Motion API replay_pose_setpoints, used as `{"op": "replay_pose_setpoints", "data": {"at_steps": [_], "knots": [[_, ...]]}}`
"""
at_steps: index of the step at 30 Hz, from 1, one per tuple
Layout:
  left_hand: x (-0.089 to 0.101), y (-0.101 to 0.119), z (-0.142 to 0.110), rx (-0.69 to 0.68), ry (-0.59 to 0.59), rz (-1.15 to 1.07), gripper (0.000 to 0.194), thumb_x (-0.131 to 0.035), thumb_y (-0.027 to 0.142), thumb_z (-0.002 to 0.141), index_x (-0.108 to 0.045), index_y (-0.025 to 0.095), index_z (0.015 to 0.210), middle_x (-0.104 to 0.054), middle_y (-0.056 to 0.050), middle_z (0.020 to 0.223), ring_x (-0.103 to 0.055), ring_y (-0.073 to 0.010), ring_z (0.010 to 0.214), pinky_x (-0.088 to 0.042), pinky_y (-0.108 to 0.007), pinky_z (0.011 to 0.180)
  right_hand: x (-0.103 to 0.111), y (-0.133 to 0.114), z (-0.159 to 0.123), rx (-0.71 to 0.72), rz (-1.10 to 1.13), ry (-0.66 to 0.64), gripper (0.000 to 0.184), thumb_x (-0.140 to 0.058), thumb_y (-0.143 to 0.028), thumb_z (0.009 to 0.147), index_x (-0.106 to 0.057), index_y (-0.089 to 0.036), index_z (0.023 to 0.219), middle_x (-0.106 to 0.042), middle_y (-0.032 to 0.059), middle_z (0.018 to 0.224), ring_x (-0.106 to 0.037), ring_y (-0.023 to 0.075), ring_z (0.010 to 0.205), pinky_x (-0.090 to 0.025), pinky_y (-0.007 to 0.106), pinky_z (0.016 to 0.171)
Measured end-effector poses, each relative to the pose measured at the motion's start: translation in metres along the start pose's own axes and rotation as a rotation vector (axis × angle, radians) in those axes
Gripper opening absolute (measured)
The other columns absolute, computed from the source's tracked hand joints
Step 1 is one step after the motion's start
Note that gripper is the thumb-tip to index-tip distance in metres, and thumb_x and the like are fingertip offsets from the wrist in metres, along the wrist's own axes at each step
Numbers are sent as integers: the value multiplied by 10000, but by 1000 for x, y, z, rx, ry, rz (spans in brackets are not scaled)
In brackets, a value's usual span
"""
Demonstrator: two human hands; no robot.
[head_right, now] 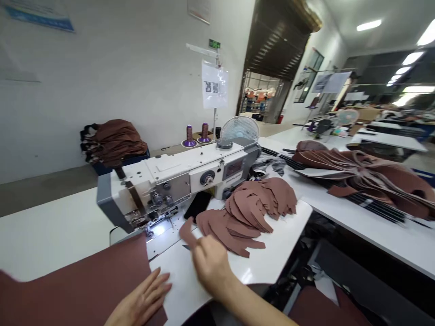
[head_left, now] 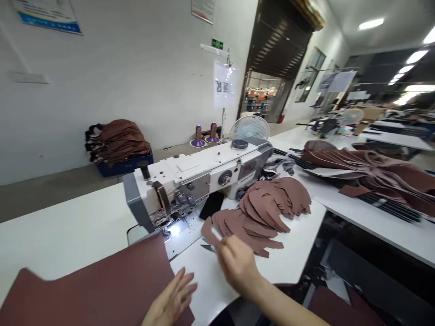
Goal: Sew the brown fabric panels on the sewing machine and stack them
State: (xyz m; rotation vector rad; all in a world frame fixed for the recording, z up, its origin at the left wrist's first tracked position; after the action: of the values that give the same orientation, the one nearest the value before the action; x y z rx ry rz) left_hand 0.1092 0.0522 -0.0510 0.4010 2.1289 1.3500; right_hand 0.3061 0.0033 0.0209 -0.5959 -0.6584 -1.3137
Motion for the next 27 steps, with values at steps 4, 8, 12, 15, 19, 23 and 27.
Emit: {"op": "replay_pose_setpoints", "data": {"at_steps": [4,8,12,15,19,23,27], "knots": [[-19,23,3,-65,316,-208,666,-730,526,662,-580,169,1204,-641,-137,1182,-567,-283,1146,-459,-387,994,-10,-93,3,443,251,44,260,-366,-115,904,-531,-150,705,-486,46,671,-419,161,608,-312,292,552],[44,55,-8,-209,629,291,537,-626,544,724,-619,152,1091,-695,-120,1025,-629,-307,1015,-506,-450,903,-28,-107,5,512,273,-143,216,-449,-205,917,-522,-157,720,-491,27,659,-444,161,603,-317,288,523],[94,97,-1,-661,655,1125,330,-405,326,886,-621,229,1116,-643,-77,1156,-575,-263,1099,-459,-456,952,-39,-83,10,647,147,-358,150,-451,-155,906,-576,-81,944,-586,102,832,-540,212,735,-407,340,617],[93,92,27,-812,554,1578,345,-368,161,886,-656,217,1067,-625,-106,1088,-552,-260,1055,-476,-440,894,-46,-81,18,838,151,-326,253,-411,-202,949,-555,-72,1111,-584,171,1116,-552,274,994,-428,424,824],[79,61,57,-758,451,1858,330,-451,83,848,-635,182,1104,-593,-78,889,-530,-216,827,-489,-355,716,-73,-96,32,946,245,-256,247,-394,-192,961,-576,-91,1094,-601,148,1119,-564,254,1031,-429,420,873],[76,47,63,-692,399,1901,314,-493,68,823,-615,136,1104,-584,-86,939,-509,-226,856,-470,-366,730,-104,-107,39,864,186,-171,269,-430,-173,933,-571,-7,1090,-616,214,1070,-605,278,974,-459,433,850],[75,47,67,-573,370,1848,348,-471,67,832,-576,133,1158,-573,-82,957,-494,-226,880,-460,-369,748,-113,-99,35,772,237,-124,285,-448,-152,915,-567,20,1108,-598,238,1130,-581,294,1063,-457,426,925]]}}
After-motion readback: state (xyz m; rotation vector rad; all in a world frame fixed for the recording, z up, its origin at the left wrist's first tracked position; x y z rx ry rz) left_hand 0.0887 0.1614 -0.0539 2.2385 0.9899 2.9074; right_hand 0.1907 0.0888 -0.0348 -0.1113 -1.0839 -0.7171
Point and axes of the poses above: each hand's wrist, its own z-axis towards the middle knuckle, its own x-axis out of the back of the hand, y = z × x, the point moved 5 cm from there along z, towards the middle knuckle
